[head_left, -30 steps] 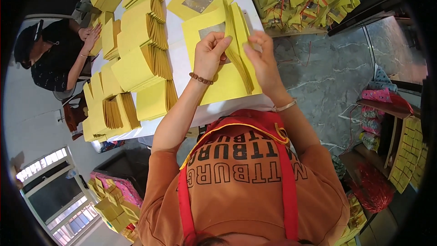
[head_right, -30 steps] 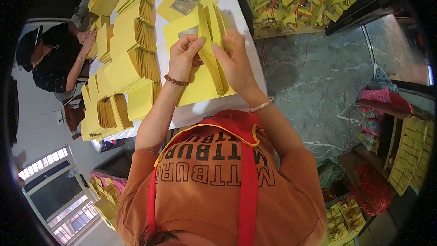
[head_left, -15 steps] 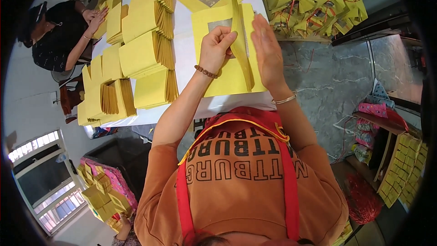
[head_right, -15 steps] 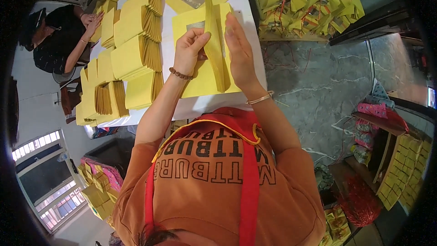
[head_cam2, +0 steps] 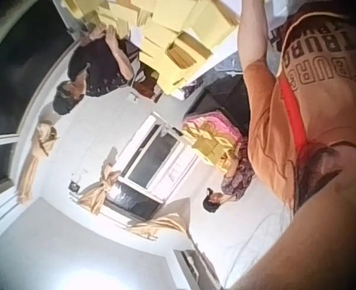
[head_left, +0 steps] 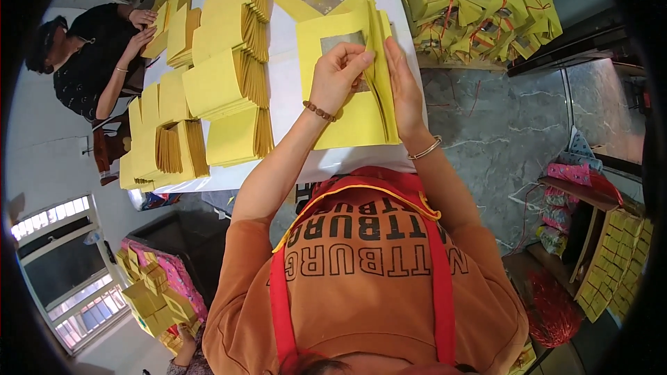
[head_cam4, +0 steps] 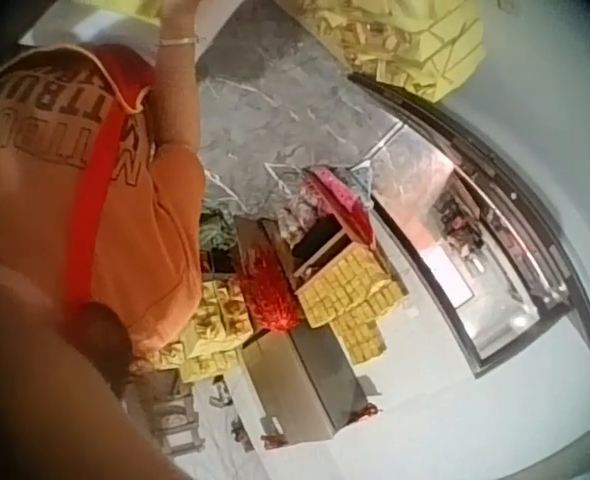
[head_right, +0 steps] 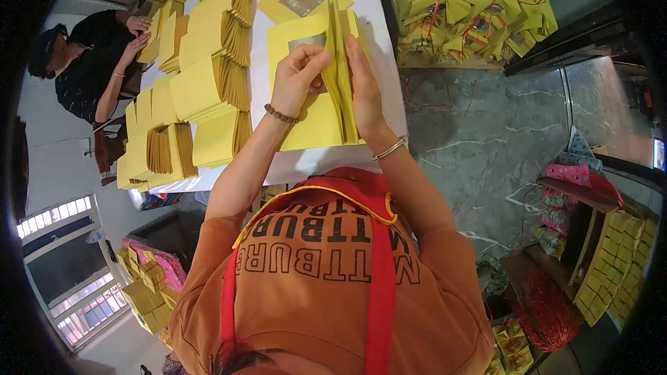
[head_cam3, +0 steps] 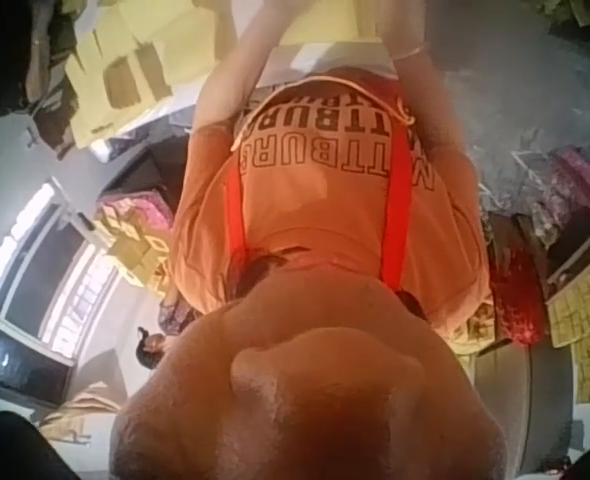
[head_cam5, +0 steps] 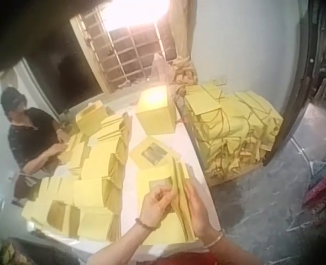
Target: Folding and stacking yellow sheets of paper with foil centers, likely joss paper.
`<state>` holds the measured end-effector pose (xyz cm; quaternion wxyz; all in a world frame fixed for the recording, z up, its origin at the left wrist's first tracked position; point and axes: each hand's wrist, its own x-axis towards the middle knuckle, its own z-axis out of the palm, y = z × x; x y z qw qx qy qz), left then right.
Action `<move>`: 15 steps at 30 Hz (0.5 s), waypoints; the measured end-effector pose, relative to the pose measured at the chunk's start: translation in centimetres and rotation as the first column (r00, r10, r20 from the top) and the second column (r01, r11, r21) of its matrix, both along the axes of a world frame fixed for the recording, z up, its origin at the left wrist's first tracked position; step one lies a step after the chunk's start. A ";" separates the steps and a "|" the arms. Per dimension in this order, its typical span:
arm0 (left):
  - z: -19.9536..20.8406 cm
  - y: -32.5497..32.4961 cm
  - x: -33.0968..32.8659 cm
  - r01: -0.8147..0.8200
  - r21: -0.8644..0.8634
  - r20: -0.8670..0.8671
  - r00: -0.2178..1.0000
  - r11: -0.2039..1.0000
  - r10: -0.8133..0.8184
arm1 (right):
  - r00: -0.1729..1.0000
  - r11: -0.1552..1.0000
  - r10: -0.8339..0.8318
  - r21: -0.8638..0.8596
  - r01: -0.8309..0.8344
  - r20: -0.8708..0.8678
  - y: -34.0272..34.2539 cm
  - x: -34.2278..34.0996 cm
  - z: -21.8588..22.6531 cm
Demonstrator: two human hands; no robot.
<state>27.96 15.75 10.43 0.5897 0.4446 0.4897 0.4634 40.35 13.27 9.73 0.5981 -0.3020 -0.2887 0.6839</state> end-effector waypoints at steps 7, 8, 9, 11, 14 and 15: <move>0.3 -0.2 0.0 -0.002 -0.027 0.110 0.994 1.000 0.005 | 0.967 0.985 0.115 -0.099 -0.141 -0.229 0.2 0.3 0.1; 0.2 -0.2 0.0 -0.005 -0.030 0.155 0.988 1.000 0.009 | 0.961 0.988 0.105 -0.083 -0.129 -0.255 0.1 0.1 -0.1; 0.2 -0.3 0.0 -0.009 -0.030 0.156 0.988 1.000 0.013 | 0.955 0.991 0.094 -0.068 -0.117 -0.282 0.1 0.0 -0.3; 0.2 -0.4 0.0 0.006 -0.033 0.230 0.973 0.999 0.002 | 0.956 0.987 0.140 -0.044 -0.157 -0.258 0.1 0.2 -0.7; -0.4 -0.1 -0.6 0.033 -0.007 0.153 0.988 0.999 -0.032 | 0.952 0.977 0.204 -0.018 -0.214 -0.229 0.1 0.4 -0.7; -0.2 -0.1 -0.6 0.033 -0.007 0.154 0.988 0.999 -0.032 | 0.949 0.973 0.220 -0.014 -0.229 -0.224 0.1 0.5 -0.7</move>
